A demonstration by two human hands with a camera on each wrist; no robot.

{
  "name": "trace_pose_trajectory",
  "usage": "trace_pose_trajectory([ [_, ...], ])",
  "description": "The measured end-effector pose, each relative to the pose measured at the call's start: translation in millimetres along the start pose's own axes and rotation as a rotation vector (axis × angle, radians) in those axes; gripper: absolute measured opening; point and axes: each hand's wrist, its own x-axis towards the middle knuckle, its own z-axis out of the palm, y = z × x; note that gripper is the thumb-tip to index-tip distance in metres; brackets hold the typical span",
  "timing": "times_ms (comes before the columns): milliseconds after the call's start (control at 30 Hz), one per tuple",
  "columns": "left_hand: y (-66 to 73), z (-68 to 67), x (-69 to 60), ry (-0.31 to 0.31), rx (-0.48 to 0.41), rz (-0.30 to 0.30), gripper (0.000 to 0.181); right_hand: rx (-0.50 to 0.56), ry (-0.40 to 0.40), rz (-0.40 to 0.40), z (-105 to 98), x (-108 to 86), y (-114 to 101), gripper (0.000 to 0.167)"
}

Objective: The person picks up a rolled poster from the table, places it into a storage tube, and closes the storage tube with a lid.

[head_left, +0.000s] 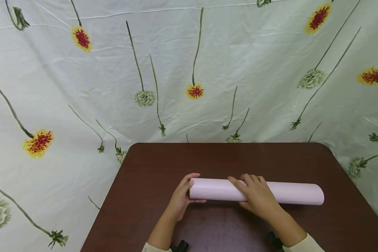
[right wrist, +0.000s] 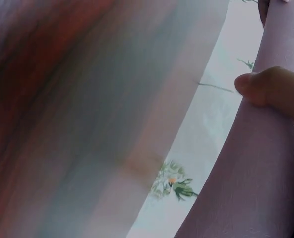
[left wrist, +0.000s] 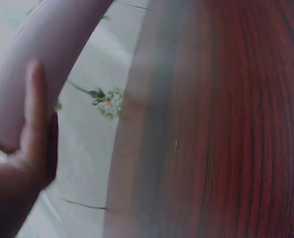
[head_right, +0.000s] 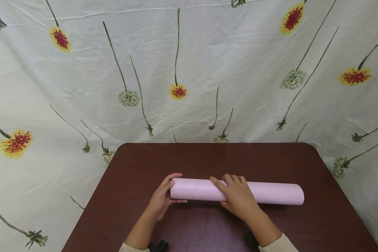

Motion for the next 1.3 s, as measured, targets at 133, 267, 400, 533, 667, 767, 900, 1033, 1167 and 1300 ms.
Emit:
trace_pose_trajectory([
  [133,-3.9,9.8,2.2,0.125,0.2,-0.002,0.034,-0.027,-0.019,0.016,2,1.8,-6,0.096],
  [267,-6.5,12.9,0.6,0.226,0.357,0.01,0.035,-0.029,-0.032,0.017,3,3.3,-11,0.095],
  [400,-7.0,10.4,-2.0,0.259,0.475,0.017,0.033,-0.021,-0.034,0.014,4,2.5,-14,0.094],
  [533,-7.0,7.0,-3.1,0.262,0.538,0.022,0.031,-0.014,-0.033,0.008,7,1.4,-16,0.094],
  [667,-7.6,4.5,-3.1,0.264,0.57,0.02,0.032,-0.008,-0.025,0.003,8,1.8,-18,0.095],
  [767,-7.0,3.1,-2.2,0.278,0.573,0.037,0.033,-0.011,-0.017,0.003,9,3.7,-19,0.096],
  [900,-4.2,0.5,-1.3,0.32,0.525,0.056,0.028,-0.012,-0.022,0.007,9,6.6,-20,0.098],
  [1033,-0.2,-4.2,-1.6,0.346,0.472,0.054,0.024,-0.013,-0.028,0.031,8,6.8,-18,0.093],
  [1167,2.8,-10.8,-2.3,0.377,0.431,0.048,0.023,-0.011,-0.02,0.049,6,4.5,-12,0.092],
  [1300,6.2,-17.1,-3.0,0.408,0.38,0.038,0.023,0.024,0.02,0.043,4,1.1,-5,0.091],
])
